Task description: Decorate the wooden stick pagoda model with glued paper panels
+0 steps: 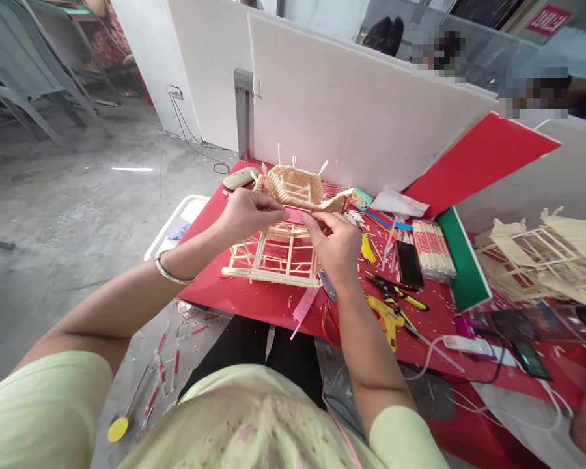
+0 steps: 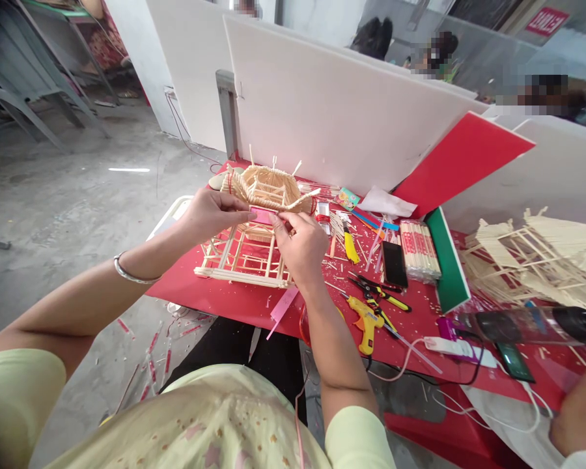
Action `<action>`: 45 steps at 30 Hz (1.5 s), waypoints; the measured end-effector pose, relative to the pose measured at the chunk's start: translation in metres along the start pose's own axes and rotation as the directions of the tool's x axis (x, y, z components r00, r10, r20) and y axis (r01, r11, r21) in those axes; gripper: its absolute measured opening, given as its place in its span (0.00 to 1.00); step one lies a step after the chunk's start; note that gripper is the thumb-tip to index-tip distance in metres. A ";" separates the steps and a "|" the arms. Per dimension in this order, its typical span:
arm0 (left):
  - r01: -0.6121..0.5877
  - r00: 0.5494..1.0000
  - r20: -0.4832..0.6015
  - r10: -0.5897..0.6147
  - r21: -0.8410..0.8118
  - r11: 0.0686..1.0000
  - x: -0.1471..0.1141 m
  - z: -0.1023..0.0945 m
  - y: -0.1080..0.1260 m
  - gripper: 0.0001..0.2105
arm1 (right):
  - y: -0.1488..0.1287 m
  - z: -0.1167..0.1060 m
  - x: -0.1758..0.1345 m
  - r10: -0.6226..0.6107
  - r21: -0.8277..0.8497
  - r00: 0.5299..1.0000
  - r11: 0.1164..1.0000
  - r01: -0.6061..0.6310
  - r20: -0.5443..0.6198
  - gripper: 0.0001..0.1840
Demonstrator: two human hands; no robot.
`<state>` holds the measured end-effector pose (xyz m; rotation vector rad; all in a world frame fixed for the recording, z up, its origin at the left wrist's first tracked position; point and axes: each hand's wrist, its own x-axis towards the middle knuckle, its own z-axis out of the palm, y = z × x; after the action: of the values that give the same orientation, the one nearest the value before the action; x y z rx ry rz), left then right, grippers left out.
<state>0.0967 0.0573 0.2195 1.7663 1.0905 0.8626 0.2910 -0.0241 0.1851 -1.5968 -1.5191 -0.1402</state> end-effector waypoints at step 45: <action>-0.780 0.590 0.510 0.626 0.562 0.276 -0.021 -0.036 -0.015 0.22 | -0.003 -0.052 -0.002 -0.568 -0.268 0.633 0.596 0.757 0.526 0.30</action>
<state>0.0530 0.0524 0.2176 3.1465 0.4347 0.7207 0.3131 -0.0593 0.2157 -1.3291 -2.5382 -0.7129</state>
